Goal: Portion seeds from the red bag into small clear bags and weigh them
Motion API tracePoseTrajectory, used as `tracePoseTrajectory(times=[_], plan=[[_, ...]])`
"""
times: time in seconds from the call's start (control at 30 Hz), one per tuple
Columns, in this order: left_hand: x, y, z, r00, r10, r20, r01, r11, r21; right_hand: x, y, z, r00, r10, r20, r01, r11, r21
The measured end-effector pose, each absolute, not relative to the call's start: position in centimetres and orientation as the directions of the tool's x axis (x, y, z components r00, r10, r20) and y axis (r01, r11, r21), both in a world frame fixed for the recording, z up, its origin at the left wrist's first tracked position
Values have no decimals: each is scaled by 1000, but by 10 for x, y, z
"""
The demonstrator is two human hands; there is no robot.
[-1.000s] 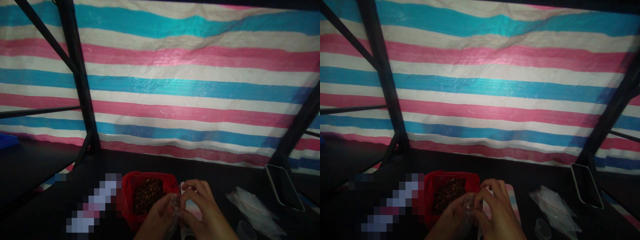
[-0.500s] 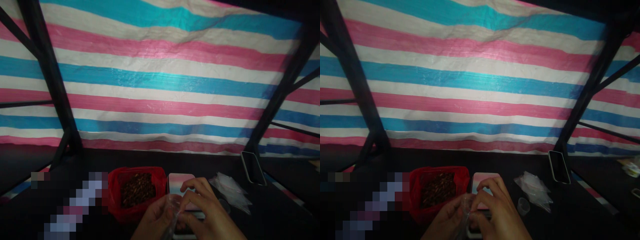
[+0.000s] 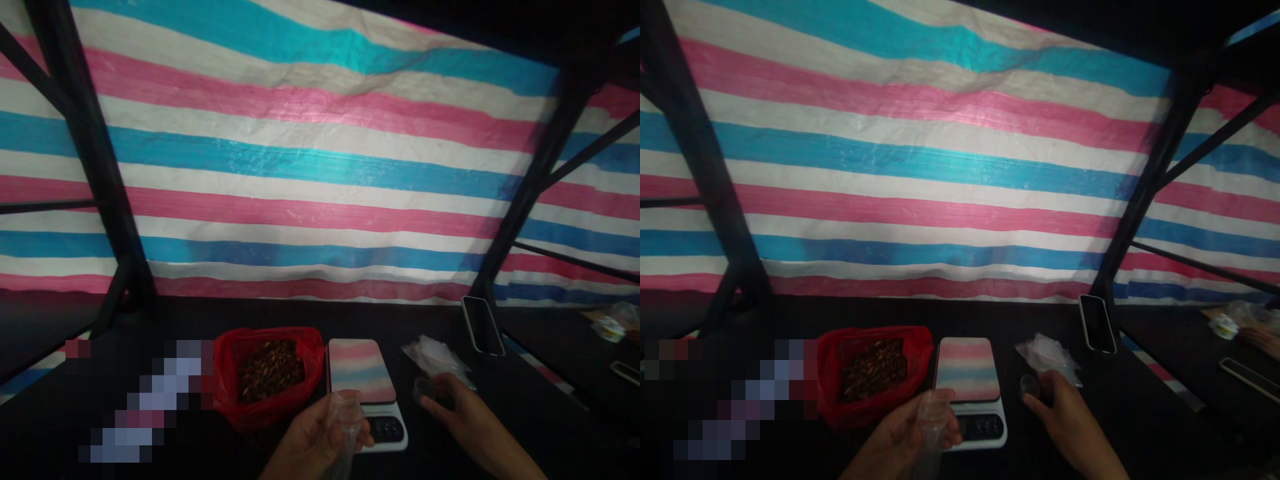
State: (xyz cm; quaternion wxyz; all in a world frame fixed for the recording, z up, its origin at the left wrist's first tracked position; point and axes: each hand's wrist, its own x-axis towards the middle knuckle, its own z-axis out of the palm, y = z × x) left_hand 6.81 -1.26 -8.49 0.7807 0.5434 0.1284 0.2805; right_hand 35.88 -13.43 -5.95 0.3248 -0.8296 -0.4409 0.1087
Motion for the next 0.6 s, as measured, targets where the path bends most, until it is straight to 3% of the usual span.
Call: tracePoseTrajectory(times=[0.13,0.3,0.47,0.6], plan=[[54,-13,-82,847,521,104,-228,181,957,350,-125,-54,531,838,123,696,-349,-628],[35,-9,-78,865,492,97,-231,220,948,343,-112,-54,533,828,175,714,-330,-617],[21,-2,-72,827,543,146,-301,208,931,333,-101,-48,517,823,235,685,-233,-690],[-4,7,-65,763,642,65,-285,244,927,312,-90,-25,561,744,364,668,-146,-730]])
